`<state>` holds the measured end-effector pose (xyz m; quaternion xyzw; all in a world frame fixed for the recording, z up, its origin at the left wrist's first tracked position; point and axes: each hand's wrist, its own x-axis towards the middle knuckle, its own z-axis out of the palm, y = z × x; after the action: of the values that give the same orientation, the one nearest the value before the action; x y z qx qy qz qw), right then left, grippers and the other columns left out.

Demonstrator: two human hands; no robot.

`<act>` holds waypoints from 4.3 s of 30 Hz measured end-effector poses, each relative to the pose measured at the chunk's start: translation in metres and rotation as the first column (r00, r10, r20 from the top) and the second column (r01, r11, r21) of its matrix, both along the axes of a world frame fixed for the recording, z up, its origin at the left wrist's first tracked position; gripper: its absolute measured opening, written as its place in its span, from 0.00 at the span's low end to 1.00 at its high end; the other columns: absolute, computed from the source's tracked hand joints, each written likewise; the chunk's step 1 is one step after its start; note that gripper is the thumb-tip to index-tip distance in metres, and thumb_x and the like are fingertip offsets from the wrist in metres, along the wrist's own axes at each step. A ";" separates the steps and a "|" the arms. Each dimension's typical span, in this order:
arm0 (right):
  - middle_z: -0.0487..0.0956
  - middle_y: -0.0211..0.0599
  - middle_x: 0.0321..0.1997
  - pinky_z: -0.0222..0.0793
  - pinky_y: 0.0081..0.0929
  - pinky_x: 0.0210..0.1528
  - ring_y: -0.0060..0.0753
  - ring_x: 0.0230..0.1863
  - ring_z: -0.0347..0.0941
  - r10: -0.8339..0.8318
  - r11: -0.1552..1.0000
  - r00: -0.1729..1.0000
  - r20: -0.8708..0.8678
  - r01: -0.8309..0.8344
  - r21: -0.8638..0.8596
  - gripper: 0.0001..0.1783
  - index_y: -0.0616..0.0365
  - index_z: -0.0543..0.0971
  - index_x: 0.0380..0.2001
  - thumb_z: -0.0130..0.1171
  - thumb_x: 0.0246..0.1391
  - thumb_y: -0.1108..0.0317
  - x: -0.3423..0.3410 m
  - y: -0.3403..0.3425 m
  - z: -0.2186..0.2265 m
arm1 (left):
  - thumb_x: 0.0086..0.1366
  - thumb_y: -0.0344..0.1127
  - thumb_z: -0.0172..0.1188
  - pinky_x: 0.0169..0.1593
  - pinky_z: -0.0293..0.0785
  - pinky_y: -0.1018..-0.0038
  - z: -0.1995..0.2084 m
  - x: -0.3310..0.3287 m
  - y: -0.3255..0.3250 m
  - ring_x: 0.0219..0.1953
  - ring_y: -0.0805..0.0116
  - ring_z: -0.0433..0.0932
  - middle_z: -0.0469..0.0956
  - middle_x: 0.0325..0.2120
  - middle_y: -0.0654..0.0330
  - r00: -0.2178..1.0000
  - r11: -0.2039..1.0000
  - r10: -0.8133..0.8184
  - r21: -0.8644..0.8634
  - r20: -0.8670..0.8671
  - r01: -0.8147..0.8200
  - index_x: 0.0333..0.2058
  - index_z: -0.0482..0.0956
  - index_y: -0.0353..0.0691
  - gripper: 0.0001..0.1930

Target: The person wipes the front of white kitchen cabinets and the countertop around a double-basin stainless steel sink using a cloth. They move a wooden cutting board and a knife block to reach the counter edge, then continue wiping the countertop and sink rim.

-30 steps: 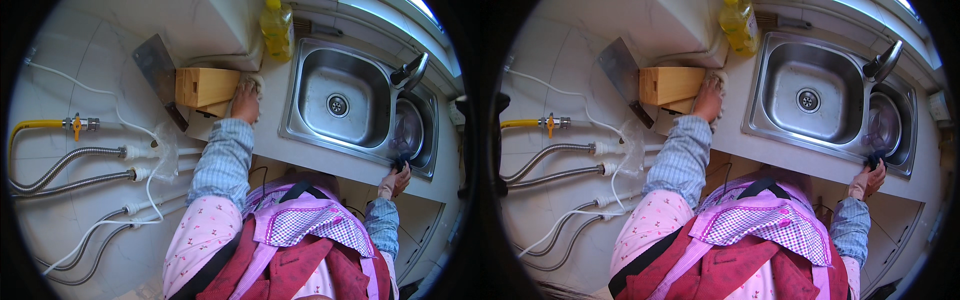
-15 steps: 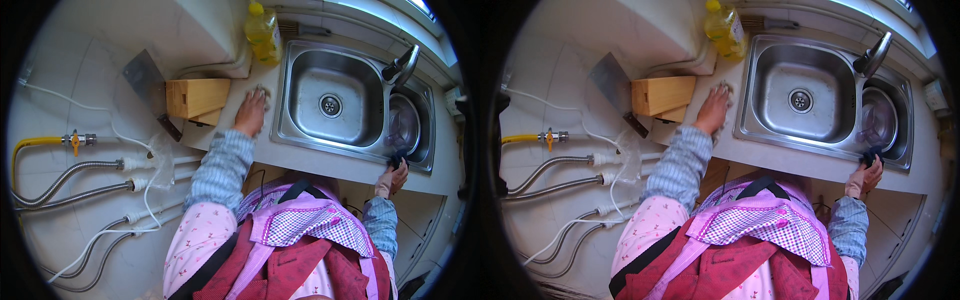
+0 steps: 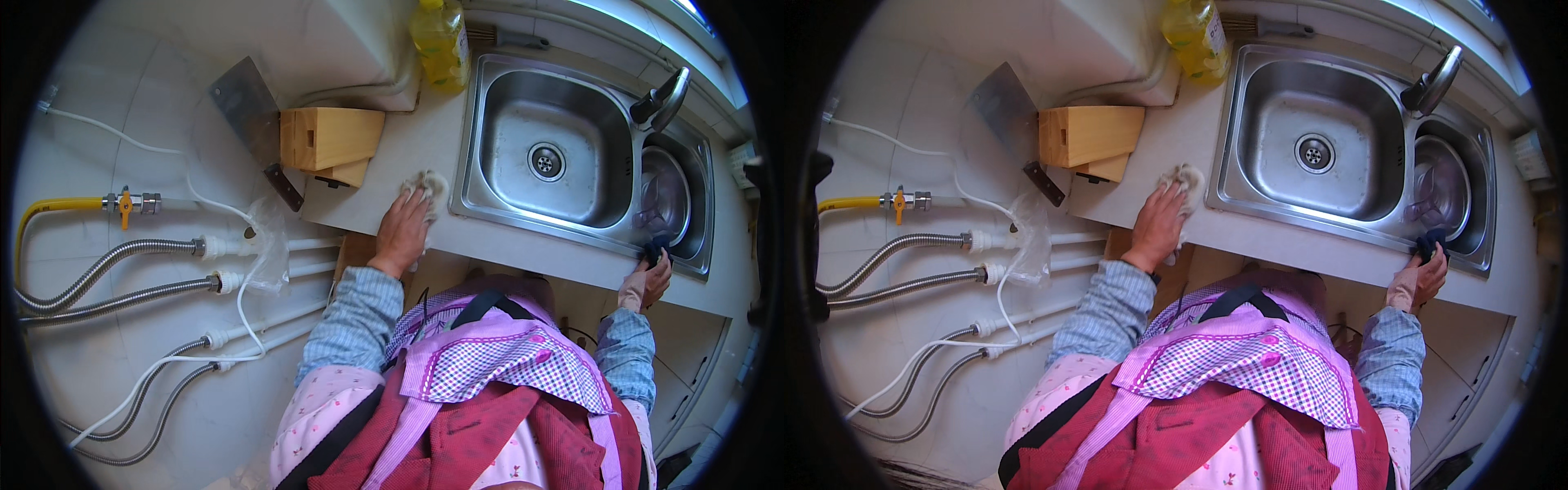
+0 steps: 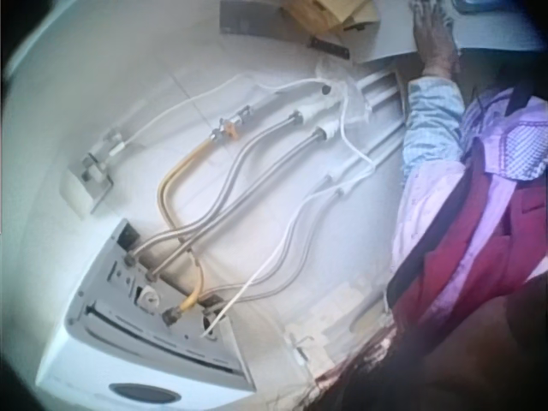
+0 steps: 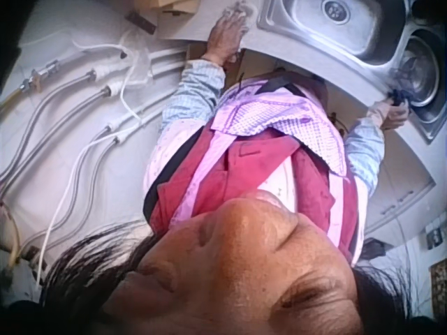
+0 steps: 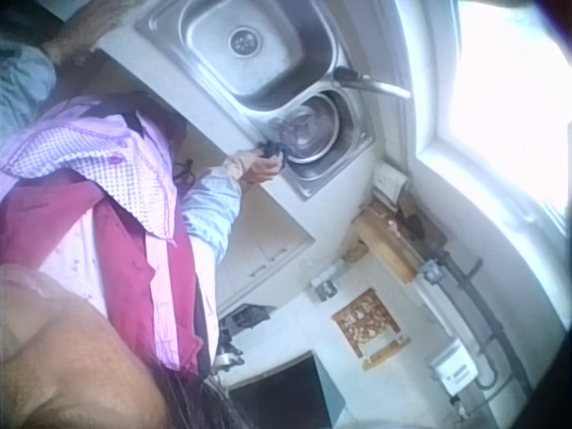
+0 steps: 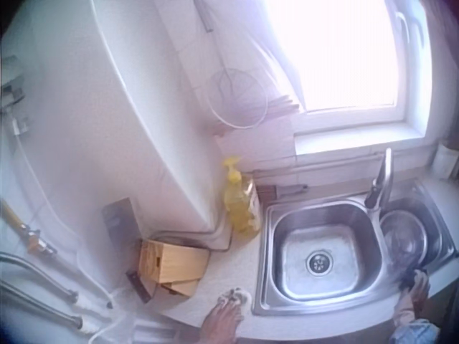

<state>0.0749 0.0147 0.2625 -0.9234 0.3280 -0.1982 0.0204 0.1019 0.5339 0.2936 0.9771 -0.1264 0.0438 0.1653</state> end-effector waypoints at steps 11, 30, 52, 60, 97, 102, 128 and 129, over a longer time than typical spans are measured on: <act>0.68 0.36 0.66 0.61 0.48 0.66 0.48 0.66 0.64 -0.005 1.000 1.000 0.020 0.005 0.002 0.27 0.39 0.67 0.63 0.60 0.63 0.64 0.000 -0.002 -0.004 | 0.69 0.41 0.58 0.64 0.66 0.55 0.055 0.023 0.041 0.60 0.42 0.69 0.70 0.59 0.42 0.940 0.935 0.319 -0.203 0.120 -0.291 0.58 0.74 0.35 0.23; 0.68 0.37 0.67 0.60 0.47 0.68 0.49 0.67 0.62 -0.009 0.999 1.000 -0.012 0.009 0.043 0.26 0.40 0.67 0.63 0.60 0.63 0.65 -0.001 -0.001 0.001 | 0.70 0.49 0.54 0.72 0.50 0.52 0.000 0.106 0.007 0.74 0.51 0.50 0.55 0.72 0.52 0.952 0.966 0.235 0.156 -0.197 -0.206 0.70 0.58 0.43 0.34; 0.68 0.38 0.66 0.58 0.45 0.69 0.48 0.68 0.62 0.016 0.998 1.000 0.011 -0.017 0.054 0.26 0.42 0.67 0.63 0.59 0.64 0.67 0.000 0.001 0.005 | 0.69 0.42 0.56 0.71 0.54 0.57 0.000 0.112 -0.001 0.72 0.51 0.57 0.60 0.70 0.51 0.974 0.988 0.106 0.128 -0.201 -0.081 0.67 0.62 0.39 0.31; 0.68 0.38 0.66 0.59 0.45 0.68 0.48 0.67 0.62 0.018 0.999 1.000 -0.004 -0.018 0.027 0.28 0.42 0.67 0.63 0.61 0.62 0.68 -0.002 0.000 0.001 | 0.68 0.41 0.57 0.71 0.55 0.57 0.007 0.027 0.013 0.73 0.55 0.55 0.59 0.71 0.54 0.965 0.984 0.016 0.174 -0.261 0.031 0.68 0.63 0.42 0.31; 0.69 0.35 0.66 0.60 0.44 0.68 0.47 0.66 0.64 -0.046 0.999 0.999 -0.015 0.046 0.029 0.26 0.38 0.68 0.63 0.60 0.64 0.66 -0.001 -0.008 -0.009 | 0.69 0.40 0.56 0.71 0.53 0.52 0.006 0.112 0.013 0.74 0.48 0.51 0.58 0.71 0.54 0.961 0.981 0.193 0.068 -0.196 -0.183 0.67 0.65 0.49 0.28; 0.69 0.36 0.66 0.62 0.43 0.67 0.47 0.65 0.65 -0.038 0.999 0.999 -0.028 0.038 -0.014 0.25 0.38 0.68 0.63 0.59 0.64 0.65 0.000 -0.017 -0.017 | 0.66 0.40 0.61 0.70 0.56 0.53 0.011 0.065 0.014 0.70 0.44 0.56 0.64 0.66 0.51 0.963 0.968 0.248 0.064 -0.105 -0.243 0.63 0.71 0.49 0.27; 0.70 0.37 0.65 0.61 0.44 0.67 0.48 0.65 0.65 0.002 1.000 1.000 0.005 -0.002 -0.005 0.26 0.39 0.68 0.63 0.60 0.63 0.66 0.000 -0.006 -0.005 | 0.68 0.40 0.56 0.66 0.64 0.56 -0.032 0.001 0.163 0.62 0.42 0.68 0.71 0.59 0.41 0.712 0.708 0.702 0.083 0.012 -0.701 0.57 0.72 0.31 0.24; 0.70 0.37 0.65 0.61 0.45 0.67 0.48 0.66 0.64 0.003 1.000 1.000 -0.003 -0.003 0.006 0.26 0.40 0.68 0.63 0.60 0.63 0.65 -0.001 -0.006 -0.003 | 0.67 0.39 0.57 0.67 0.63 0.57 -0.026 -0.007 0.150 0.63 0.43 0.68 0.71 0.59 0.41 0.684 0.683 0.729 0.105 -0.030 -0.723 0.57 0.72 0.30 0.24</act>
<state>0.0743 0.0091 0.2590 -0.9242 0.3271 -0.1959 0.0231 0.0945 0.6841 0.2673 0.9541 0.2752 0.0663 0.0974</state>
